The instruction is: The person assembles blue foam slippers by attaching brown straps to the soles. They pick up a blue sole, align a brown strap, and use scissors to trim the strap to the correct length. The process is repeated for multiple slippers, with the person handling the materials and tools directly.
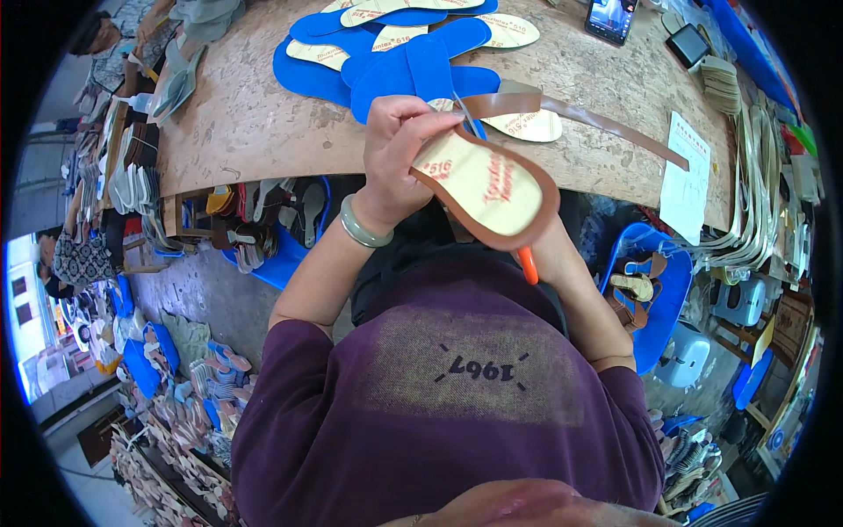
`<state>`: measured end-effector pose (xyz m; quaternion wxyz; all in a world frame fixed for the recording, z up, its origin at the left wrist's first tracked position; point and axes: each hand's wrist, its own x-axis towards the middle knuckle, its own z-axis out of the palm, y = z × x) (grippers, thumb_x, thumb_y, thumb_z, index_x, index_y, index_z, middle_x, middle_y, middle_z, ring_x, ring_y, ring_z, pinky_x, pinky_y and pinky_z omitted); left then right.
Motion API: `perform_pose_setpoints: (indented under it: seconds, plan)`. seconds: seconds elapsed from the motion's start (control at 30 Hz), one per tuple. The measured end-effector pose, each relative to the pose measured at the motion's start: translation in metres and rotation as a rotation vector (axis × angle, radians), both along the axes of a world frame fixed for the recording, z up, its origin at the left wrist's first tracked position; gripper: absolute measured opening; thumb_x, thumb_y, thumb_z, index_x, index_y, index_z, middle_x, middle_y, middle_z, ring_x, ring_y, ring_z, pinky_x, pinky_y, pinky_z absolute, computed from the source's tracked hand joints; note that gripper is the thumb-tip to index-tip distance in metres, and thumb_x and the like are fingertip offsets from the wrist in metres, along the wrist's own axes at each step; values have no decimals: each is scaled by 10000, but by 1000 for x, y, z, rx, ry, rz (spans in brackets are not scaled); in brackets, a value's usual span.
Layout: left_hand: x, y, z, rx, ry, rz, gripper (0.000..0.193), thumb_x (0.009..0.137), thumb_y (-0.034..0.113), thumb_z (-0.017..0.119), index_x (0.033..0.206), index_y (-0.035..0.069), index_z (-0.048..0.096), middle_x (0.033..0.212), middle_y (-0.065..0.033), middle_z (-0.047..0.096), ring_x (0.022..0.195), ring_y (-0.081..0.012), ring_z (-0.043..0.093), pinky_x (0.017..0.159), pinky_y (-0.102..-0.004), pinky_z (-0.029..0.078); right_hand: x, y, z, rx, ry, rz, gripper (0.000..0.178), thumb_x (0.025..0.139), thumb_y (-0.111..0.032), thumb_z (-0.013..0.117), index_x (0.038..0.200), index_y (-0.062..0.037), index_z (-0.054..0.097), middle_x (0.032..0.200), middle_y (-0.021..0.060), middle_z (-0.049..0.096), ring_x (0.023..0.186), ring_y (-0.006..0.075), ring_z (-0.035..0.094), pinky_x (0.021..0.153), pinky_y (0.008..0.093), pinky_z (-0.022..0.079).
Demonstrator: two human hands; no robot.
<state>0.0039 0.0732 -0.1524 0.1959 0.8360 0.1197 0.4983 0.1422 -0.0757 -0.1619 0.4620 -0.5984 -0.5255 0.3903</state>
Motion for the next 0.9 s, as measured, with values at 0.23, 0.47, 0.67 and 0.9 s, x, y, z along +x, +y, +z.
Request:
perform_pose_setpoints:
  seconds: [0.23,0.47,0.67,0.9]
  plan:
    - [4,5,6,-780,-136,-160,189,874,81,647,1036,7,585,977,-82,633,924,-165,606,796,-271,494,2,4,21,-231,231,-66,540,795,-295,751,1221,-55,521,736,32,562,594,97,560,548,262,461]
    - [-7,22,18,-1303,-331,-402,230,927,178,585,1091,19,557,995,-151,668,940,-205,644,860,-351,517,86,42,22,-257,-355,-374,494,800,-302,726,1234,-116,580,756,67,625,522,143,581,466,270,454]
    - [0,16,19,-1401,-315,-434,208,931,181,574,1050,11,576,956,-189,673,944,-216,646,870,-354,516,197,77,-4,-243,-1225,-422,452,841,-336,613,1253,-155,574,1006,156,661,966,304,637,820,397,497]
    - [22,-1,15,-1474,-325,-452,227,934,134,561,1106,-12,578,1086,-134,646,967,-169,612,867,-317,502,101,86,-4,8,-229,-34,350,954,-342,511,1074,-59,679,959,78,688,857,155,635,769,299,499]
